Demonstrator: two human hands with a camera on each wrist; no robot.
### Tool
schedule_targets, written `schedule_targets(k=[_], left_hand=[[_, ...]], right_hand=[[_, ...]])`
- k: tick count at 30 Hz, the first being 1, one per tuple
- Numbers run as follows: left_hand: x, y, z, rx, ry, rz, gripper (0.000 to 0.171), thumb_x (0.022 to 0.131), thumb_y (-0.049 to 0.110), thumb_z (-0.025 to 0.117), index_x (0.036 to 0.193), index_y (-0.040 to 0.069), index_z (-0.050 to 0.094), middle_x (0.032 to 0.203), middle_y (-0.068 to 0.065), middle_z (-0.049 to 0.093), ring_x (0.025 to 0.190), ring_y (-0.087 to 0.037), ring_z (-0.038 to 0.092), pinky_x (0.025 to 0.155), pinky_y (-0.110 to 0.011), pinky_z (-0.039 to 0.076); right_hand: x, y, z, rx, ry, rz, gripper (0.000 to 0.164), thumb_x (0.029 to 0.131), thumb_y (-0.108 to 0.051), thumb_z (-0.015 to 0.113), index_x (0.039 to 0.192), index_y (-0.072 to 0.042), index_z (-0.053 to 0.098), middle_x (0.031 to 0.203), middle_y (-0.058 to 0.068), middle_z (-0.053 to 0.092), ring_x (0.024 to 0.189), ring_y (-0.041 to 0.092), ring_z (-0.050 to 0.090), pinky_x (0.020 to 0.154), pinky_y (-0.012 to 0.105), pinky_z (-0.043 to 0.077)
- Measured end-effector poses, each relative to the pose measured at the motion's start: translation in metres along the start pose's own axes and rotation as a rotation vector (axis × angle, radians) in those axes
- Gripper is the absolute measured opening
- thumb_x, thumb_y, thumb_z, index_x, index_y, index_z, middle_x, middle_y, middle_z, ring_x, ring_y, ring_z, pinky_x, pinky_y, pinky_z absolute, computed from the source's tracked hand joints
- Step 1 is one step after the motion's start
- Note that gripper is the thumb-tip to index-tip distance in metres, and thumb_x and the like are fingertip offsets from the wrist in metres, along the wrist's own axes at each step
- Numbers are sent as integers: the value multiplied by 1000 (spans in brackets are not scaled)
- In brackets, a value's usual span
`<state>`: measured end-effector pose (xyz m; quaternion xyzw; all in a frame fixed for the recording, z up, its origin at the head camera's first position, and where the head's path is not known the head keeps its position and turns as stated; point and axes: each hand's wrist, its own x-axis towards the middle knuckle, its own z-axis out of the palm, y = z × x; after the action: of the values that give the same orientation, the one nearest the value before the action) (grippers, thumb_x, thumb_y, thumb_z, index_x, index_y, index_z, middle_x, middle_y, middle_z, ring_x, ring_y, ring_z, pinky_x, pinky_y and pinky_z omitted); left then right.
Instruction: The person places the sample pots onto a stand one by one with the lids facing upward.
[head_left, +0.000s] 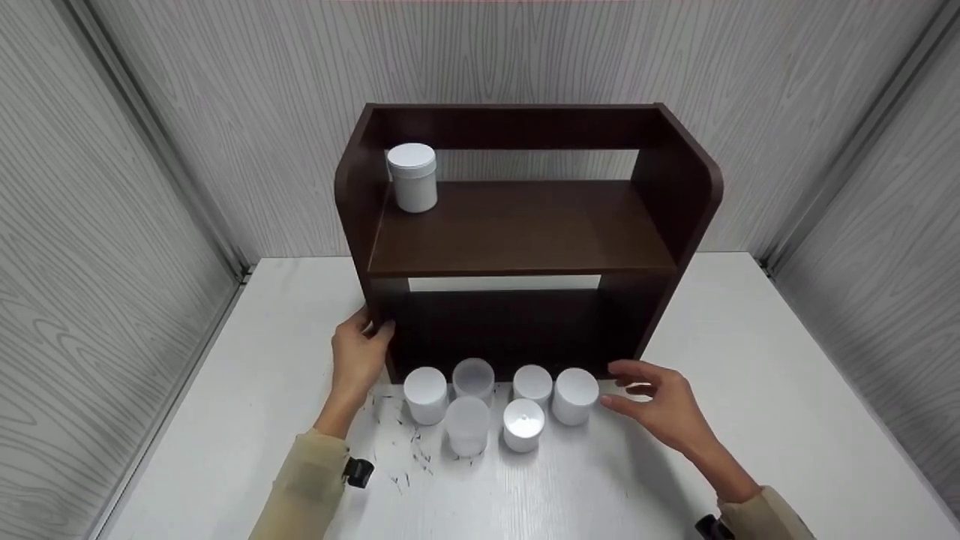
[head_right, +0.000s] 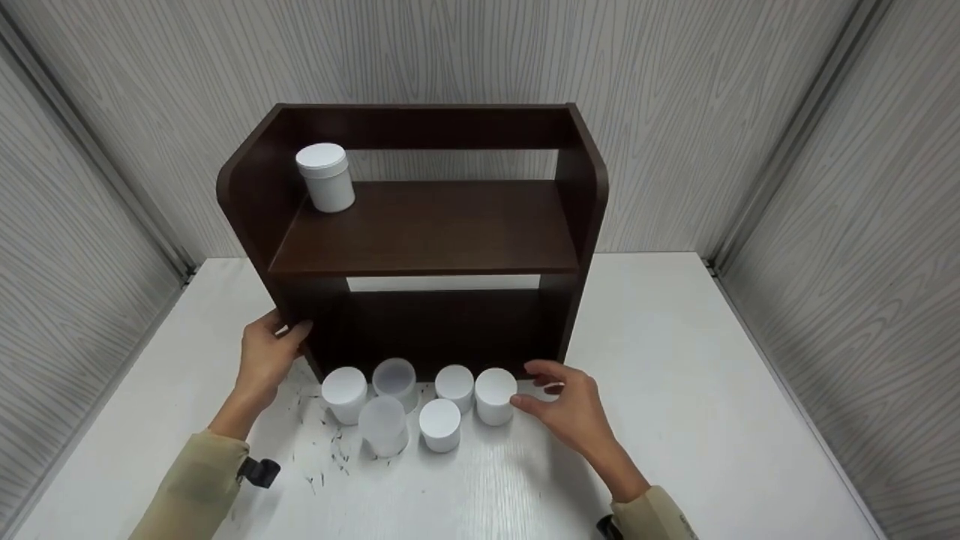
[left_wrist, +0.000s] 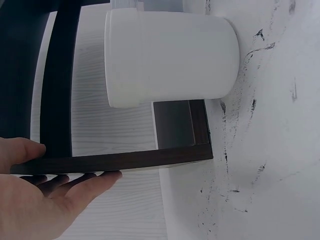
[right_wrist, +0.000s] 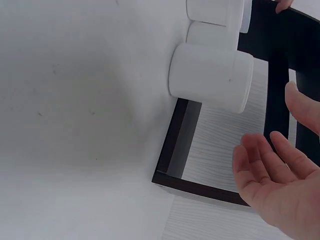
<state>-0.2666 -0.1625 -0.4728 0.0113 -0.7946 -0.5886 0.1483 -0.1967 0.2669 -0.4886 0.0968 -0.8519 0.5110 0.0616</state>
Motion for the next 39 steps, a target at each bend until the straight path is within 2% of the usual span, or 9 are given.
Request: schedule_targets(k=[7, 18, 22, 31, 36, 39], left_hand=[[0, 0, -1, 17, -10, 11, 48, 104, 8, 62, 145, -13, 52, 143, -32, 57, 129, -46, 60, 101, -46, 56], [1, 1, -1, 18, -7, 25, 48, 103, 7, 62, 146, -13, 53, 144, -32, 57, 129, -46, 60, 102, -46, 56], [2, 0, 0, 18, -1, 31, 48, 102, 6, 62, 145, -13, 53, 143, -32, 57, 128, -46, 60, 102, -47, 56], [1, 0, 0, 18, -8, 27, 48, 103, 6, 61, 145, -13, 52, 144, -32, 57, 129, -46, 60, 101, -46, 56], [-1, 0, 0, 12, -19, 12, 48, 104, 7, 61, 147, -13, 51, 144, -32, 56, 128, -47, 61, 97, -45, 58], [-1, 0, 0, 13, -16, 7, 49, 104, 8, 61, 147, -13, 51, 145, -32, 56, 128, -47, 60, 97, -44, 58]], right_hand=[[4, 8, 0, -12, -75, -1, 53, 84, -13, 91, 131, -2, 72, 130, 18, 71, 115, 40, 68, 98, 49, 58], [12, 12, 4, -18, -149, -39, 59, 82, -18, 94, 134, -2, 70, 131, 18, 69, 116, 33, 68, 100, 54, 56], [15, 15, 6, -13, -160, -46, 59, 82, -18, 94, 133, 0, 70, 131, 19, 70, 115, 35, 69, 100, 51, 57], [20, 17, 7, -40, -239, -60, 72, 83, -24, 93, 141, 4, 63, 141, 20, 64, 123, 39, 65, 103, 51, 55], [21, 19, 8, -11, -276, -61, 75, 83, -24, 93, 144, 5, 60, 146, 20, 61, 125, 41, 63, 106, 48, 53], [22, 22, 9, 9, -297, -59, 75, 83, -22, 93, 145, 5, 59, 147, 22, 59, 126, 42, 62, 106, 50, 53]])
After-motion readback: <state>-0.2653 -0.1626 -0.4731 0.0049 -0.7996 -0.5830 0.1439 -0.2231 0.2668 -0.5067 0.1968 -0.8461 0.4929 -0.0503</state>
